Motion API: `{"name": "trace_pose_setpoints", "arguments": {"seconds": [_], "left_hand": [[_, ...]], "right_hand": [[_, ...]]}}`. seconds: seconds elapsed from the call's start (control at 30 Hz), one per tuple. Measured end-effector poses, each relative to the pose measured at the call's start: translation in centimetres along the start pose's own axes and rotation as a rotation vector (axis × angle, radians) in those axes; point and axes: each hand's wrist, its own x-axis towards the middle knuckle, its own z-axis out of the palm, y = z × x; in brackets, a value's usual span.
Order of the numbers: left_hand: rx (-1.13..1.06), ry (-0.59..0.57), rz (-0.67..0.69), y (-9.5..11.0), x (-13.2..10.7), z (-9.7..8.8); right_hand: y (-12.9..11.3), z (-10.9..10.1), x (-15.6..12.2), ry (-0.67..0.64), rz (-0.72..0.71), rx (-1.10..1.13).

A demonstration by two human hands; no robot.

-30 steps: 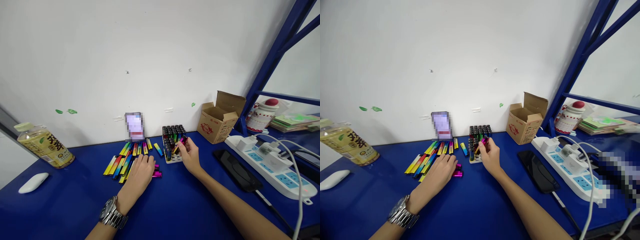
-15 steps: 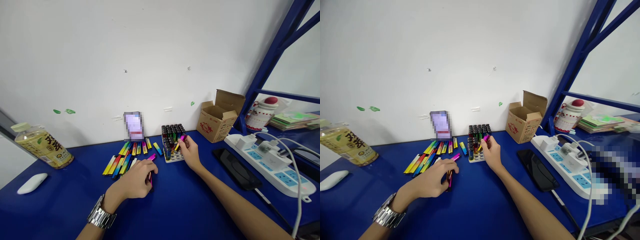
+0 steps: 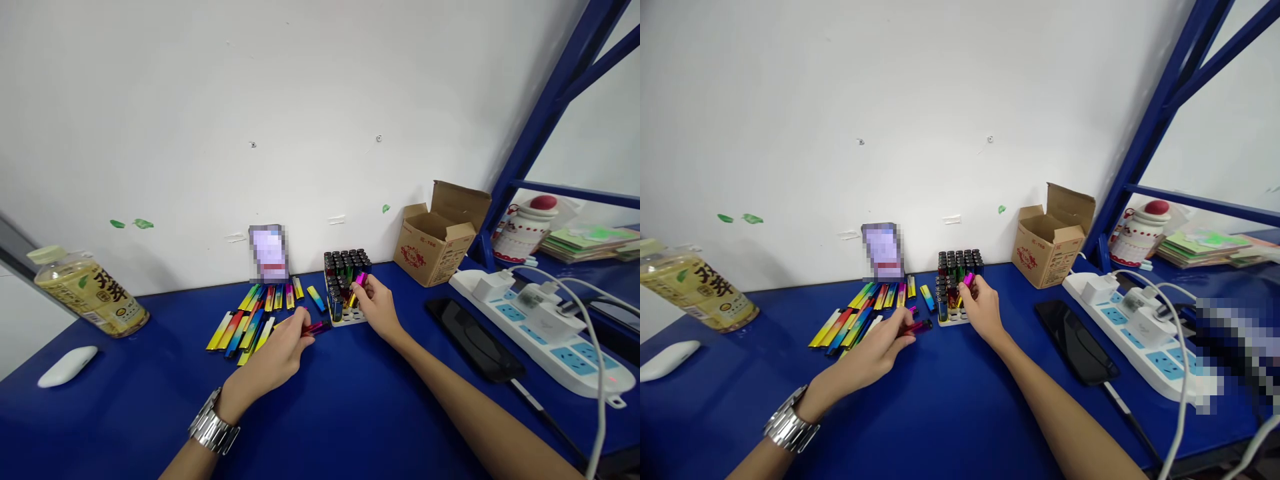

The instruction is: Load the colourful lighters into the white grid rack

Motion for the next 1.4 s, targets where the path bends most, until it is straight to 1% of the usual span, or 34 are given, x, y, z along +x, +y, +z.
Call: {"name": "trace_pose_setpoints", "arguments": {"seconds": [0.07, 0.17, 0.27, 0.37, 0.43, 0.53, 0.63, 0.73, 0.83, 0.93, 1.07, 1.23, 1.4], "left_hand": [[-0.1, 0.089, -0.01, 0.0, 0.3, 0.5], [-0.299, 0.153, -0.031, -0.2, 0.7, 1.4], [-0.63, 0.21, -0.06, -0.3, 1.2, 2.3], [-0.933, 0.286, -0.128, -0.2, 1.5, 2.9], [-1.063, 0.295, -0.177, 0.0, 1.6, 2.9], [-1.203, 0.255, -0.281, 0.2, 1.7, 2.8], [-1.233, 0.229, -0.384, 0.0, 1.8, 2.8], [-1.219, 0.252, -0.445, -0.4, 1.7, 3.0], [-1.211, 0.278, -0.487, -0.4, 1.6, 3.3], [-1.186, 0.29, -0.484, 0.0, 1.5, 3.3], [-1.23, 0.297, -0.511, 0.5, 1.5, 3.4], [-1.191, 0.279, -0.505, 0.5, 1.5, 3.6], [-1.236, 0.241, -0.537, 0.8, 1.5, 3.5]], "right_hand": [[0.0, 0.0, 0.0, -0.011, 0.002, -0.017], [0.0, 0.1, 0.1, -0.021, 0.0, -0.061], [-0.1, 0.2, 0.1, -0.028, -0.015, -0.104], [-0.1, 0.1, 0.0, -0.041, -0.043, -0.132], [-0.1, 0.1, -0.1, -0.053, -0.063, -0.134], [-0.2, 0.2, -0.3, -0.067, -0.082, -0.118], [-0.5, 0.6, -0.7, -0.095, -0.087, -0.098], [-0.8, 0.9, -1.0, -0.133, -0.1, -0.098], [-1.0, 1.2, -1.3, -0.151, -0.1, -0.086], [-0.9, 1.2, -1.4, -0.138, -0.064, -0.028], [-0.7, 1.1, -1.3, -0.065, -0.024, 0.111], [-1.2, 0.8, -1.1, -0.084, 0.022, 0.313], [-1.8, 0.7, -0.9, -0.074, 0.044, 0.515]]}}
